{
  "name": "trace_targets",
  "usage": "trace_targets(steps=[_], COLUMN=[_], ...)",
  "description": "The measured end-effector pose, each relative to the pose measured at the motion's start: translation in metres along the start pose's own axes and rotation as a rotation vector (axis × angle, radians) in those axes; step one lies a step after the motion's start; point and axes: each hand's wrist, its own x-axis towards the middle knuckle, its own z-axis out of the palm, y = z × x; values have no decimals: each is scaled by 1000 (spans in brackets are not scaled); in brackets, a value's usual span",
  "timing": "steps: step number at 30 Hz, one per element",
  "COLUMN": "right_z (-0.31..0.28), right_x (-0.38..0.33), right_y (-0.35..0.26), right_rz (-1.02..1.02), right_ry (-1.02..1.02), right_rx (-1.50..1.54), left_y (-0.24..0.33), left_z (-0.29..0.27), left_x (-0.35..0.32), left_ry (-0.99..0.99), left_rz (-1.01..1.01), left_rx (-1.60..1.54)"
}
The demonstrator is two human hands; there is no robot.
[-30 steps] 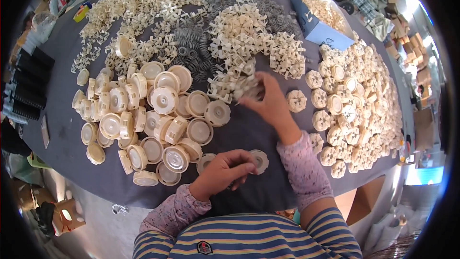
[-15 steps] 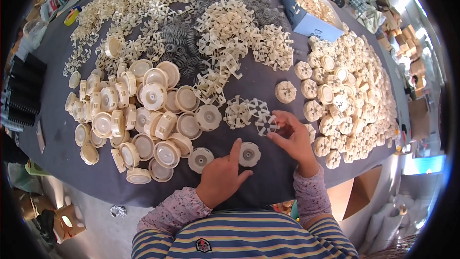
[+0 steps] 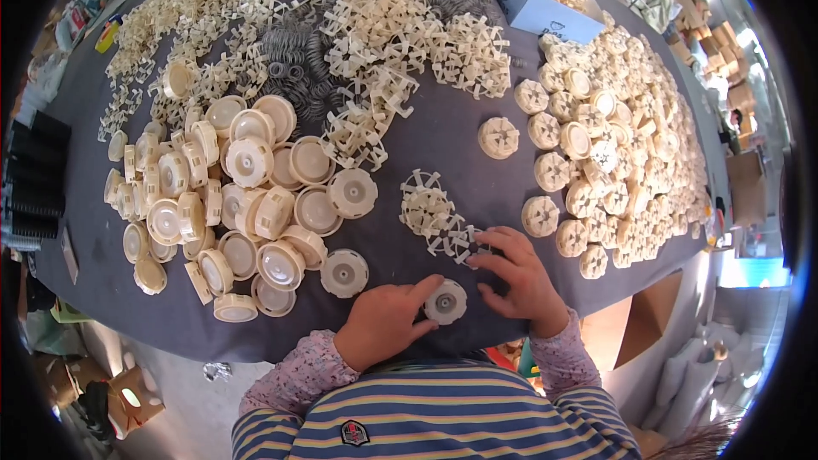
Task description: The person scoops plastic parts from a box onto a table using a scoop, then assembles plastic mechanisms by hand by inserting springs and wheel-shaped caps into round base components.
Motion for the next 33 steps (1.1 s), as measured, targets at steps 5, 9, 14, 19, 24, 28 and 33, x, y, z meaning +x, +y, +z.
trace_targets(steps=[5, 9, 14, 19, 24, 28, 33], right_z=[4, 1, 2, -3, 1, -2, 0], right_x=[8, 3, -21, -24, -32, -43, -37], right_y=[-5, 10, 16, 14, 3, -1, -20], right_rz=[246, 324, 524, 641, 588, 611, 405], right_ry=[81, 85, 78, 81, 160, 17, 68], right_rx=[62, 162, 130, 426, 391, 122, 210], left_y=[0, -5, -5, -6, -6, -3, -1], left_z=[-3, 2, 2, 4, 5, 3, 1], left_x=[-2, -7, -13, -12, -18, -21, -19], left_ry=[-24, 53, 97, 110, 88, 51, 59], left_rz=[-1, 3, -21, -21, -47, -72, -106], left_rx=[-30, -50, -123, -124, -128, -136, -186])
